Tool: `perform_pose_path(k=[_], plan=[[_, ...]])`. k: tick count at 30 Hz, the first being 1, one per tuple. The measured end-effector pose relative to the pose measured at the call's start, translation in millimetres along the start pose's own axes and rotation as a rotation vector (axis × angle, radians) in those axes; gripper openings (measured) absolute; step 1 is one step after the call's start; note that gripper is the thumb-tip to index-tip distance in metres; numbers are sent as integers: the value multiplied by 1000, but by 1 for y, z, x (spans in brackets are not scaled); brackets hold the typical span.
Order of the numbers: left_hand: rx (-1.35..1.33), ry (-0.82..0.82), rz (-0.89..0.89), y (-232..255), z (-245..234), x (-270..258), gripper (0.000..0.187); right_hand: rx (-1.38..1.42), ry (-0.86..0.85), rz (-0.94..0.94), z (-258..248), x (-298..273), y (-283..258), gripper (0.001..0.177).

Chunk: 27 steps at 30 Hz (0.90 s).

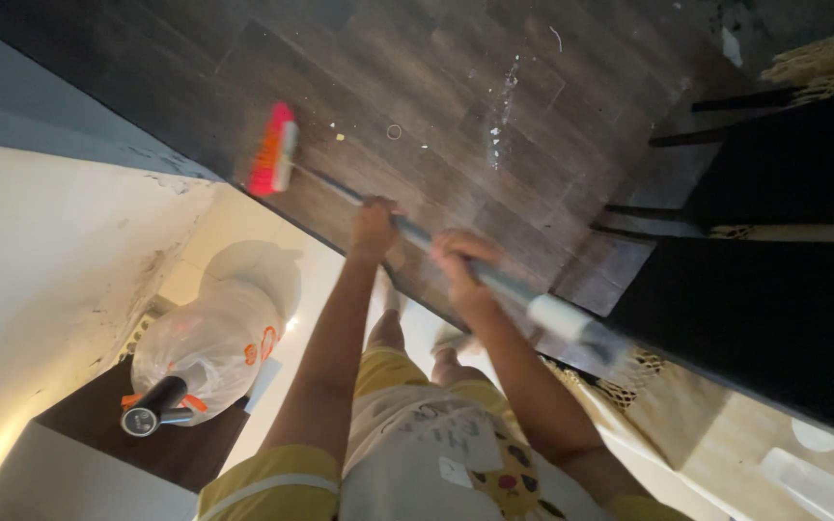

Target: Cleaning a floor by squeegeeing water and debris.

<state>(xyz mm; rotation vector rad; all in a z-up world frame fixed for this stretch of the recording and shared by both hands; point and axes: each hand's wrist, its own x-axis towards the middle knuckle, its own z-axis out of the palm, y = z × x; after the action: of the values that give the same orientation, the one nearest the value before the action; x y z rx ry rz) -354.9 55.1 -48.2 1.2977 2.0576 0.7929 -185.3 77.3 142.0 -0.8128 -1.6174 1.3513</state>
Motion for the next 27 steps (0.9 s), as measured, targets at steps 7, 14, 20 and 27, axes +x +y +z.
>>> perform_pose_path(k=[7, 14, 20, 27], plan=[[-66, -181, 90, 94, -60, 31, 19, 211, 38, -139, -15, 55, -59, 13], [203, -88, 63, 19, -66, 69, 26, 297, 67, 234, 0, 46, 28, 10], [464, 23, -165, -40, -49, 72, 39, 47, 18, 14, 63, 29, 46, 2], [82, -207, 53, 79, 14, 75, 33, -327, 309, 254, -10, 48, -55, 19]])
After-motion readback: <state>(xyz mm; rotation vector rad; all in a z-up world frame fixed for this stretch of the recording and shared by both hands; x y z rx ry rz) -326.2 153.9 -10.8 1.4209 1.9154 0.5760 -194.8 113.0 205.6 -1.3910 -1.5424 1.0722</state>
